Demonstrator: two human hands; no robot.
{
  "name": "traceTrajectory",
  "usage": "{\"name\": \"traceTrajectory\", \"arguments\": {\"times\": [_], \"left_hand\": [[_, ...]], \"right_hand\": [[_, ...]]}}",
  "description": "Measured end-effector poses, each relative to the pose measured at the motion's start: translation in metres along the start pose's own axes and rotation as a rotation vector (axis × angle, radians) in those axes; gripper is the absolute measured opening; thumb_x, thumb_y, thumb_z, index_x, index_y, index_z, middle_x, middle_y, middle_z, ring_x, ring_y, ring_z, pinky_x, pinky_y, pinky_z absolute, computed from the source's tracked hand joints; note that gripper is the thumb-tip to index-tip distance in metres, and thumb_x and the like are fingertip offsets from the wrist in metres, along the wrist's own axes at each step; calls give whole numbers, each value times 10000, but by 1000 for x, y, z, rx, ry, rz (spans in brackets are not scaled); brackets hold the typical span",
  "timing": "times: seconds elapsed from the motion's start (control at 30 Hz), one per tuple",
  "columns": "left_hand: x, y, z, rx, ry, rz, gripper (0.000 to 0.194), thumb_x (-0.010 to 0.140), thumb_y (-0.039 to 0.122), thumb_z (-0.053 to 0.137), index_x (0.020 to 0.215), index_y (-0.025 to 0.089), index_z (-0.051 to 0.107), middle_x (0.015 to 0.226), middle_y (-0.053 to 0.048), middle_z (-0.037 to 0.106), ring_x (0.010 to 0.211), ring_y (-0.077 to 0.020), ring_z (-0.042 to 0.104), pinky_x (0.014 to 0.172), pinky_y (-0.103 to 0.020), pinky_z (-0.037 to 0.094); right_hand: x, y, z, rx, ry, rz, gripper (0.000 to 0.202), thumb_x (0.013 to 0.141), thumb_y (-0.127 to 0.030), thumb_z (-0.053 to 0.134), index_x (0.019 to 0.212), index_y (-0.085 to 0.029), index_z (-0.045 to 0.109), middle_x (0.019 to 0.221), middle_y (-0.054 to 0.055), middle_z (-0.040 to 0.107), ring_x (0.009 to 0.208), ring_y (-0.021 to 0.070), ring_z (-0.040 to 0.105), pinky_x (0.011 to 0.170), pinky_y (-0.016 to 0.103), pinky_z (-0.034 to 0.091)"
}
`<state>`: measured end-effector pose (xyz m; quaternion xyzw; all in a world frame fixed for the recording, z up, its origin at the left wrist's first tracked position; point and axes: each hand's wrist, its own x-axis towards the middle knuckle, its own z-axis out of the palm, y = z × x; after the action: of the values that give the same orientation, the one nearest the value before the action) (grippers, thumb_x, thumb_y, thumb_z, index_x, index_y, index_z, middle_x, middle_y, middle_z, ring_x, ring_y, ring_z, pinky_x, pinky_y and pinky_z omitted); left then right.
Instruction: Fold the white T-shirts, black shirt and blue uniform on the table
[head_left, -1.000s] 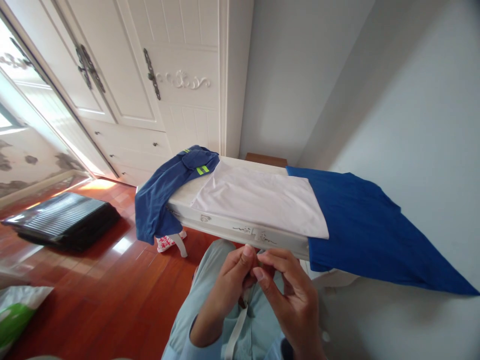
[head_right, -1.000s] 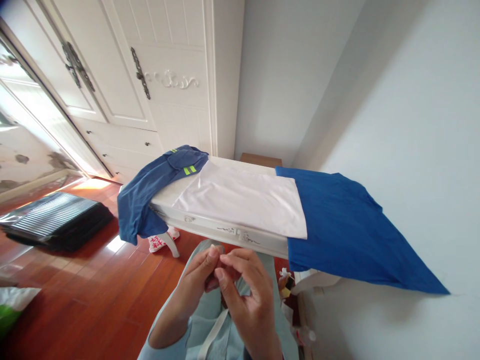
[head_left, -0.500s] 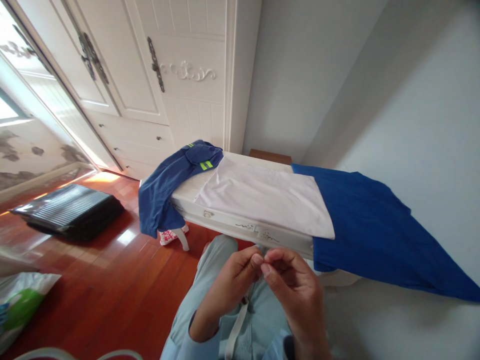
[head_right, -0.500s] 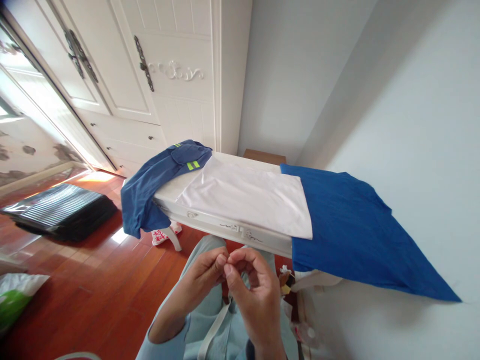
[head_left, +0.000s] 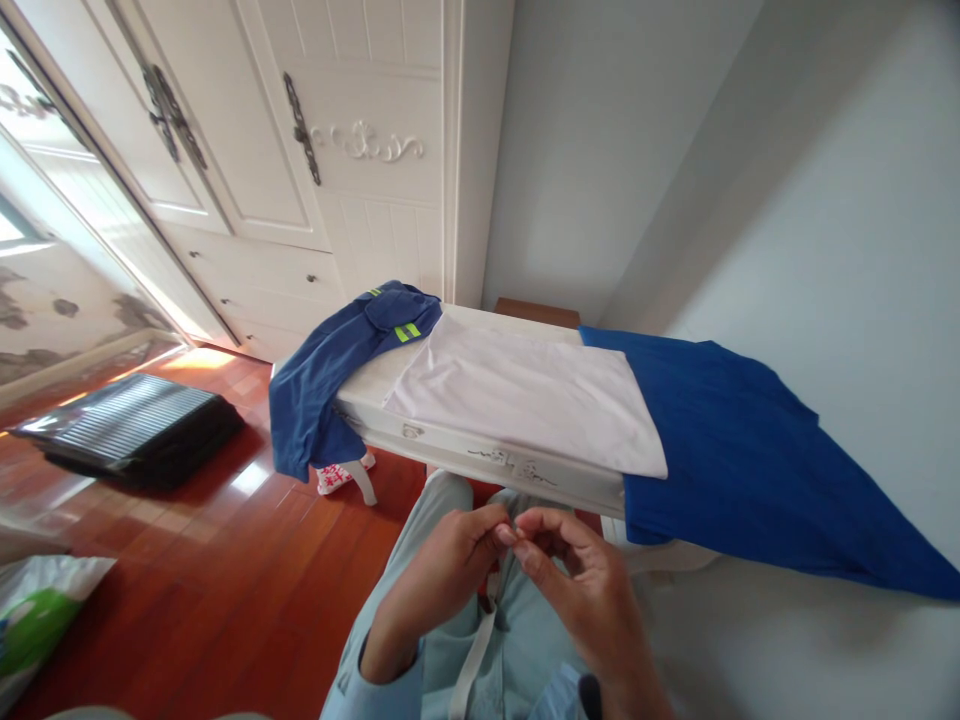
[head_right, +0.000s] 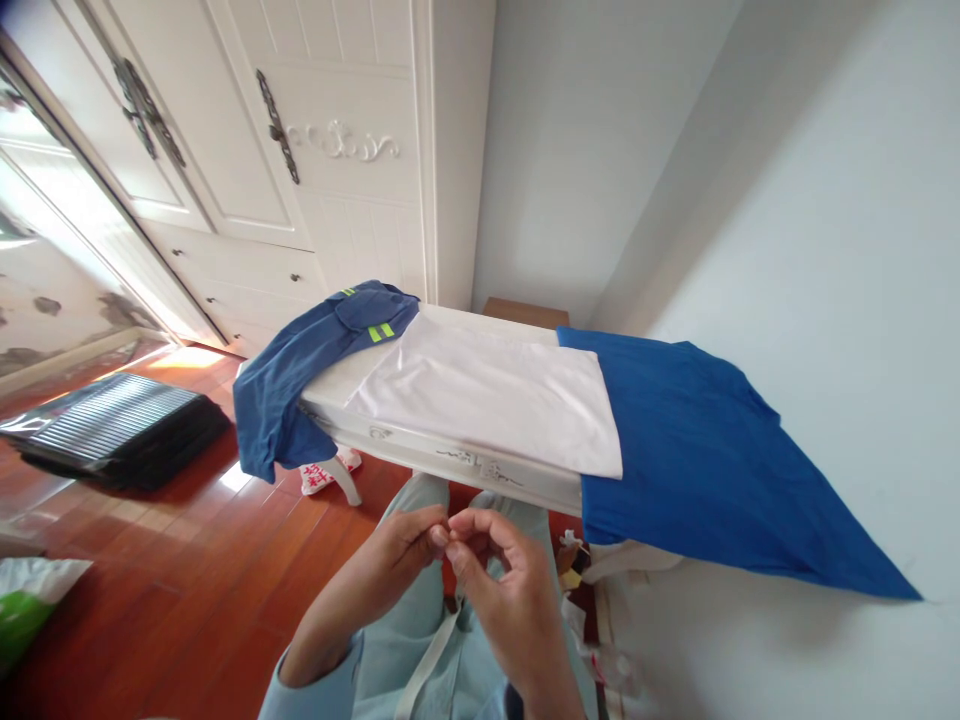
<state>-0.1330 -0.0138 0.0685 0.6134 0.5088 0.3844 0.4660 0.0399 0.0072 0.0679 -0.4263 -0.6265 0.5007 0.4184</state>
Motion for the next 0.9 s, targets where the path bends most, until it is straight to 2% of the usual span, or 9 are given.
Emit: {"name": "traceTrajectory", "arguments": {"times": [0.27,0.43,0.53,0.73,0.9], "left_hand": [[3,-5,8,23,69,30,431,1007,516,433,724,197,502,627,17,506,583,-117,418,564,-253,278],[10,3,20,-187,46,-11,490,988,590,417,787,171,570,689,6,453,652,-126,377,593,-250,294],[14,5,27,-315,48,-7,534,957,655,435,769,167,537,679,22,387,641,-114,325,578,-248,270],[20,4,37,-419,51,-34,599,881,747,497,702,177,460,626,50,316,585,-86,257,530,-244,211],[23,7,46,-498,115,-97,611,848,768,527,738,167,504,607,57,336,551,-76,247,502,-237,199]], "right_hand": [[0,5,4,81,-57,-12,305,925,-442,653,1072,-176,683,989,83,702,898,182,690,803,258,582],[0,2,6,87,-26,-61,307,970,-446,582,1106,-185,669,1034,89,703,946,180,683,857,258,566],[0,-2,7,101,19,-76,313,970,-450,578,1112,-188,672,1051,90,703,926,178,682,841,258,574],[-3,-7,3,126,76,-63,348,941,-469,611,1119,-179,685,1009,88,708,904,181,688,789,247,593],[-4,-11,1,109,101,-90,330,936,-447,621,1106,-177,702,997,86,707,872,174,685,781,251,597]]}}
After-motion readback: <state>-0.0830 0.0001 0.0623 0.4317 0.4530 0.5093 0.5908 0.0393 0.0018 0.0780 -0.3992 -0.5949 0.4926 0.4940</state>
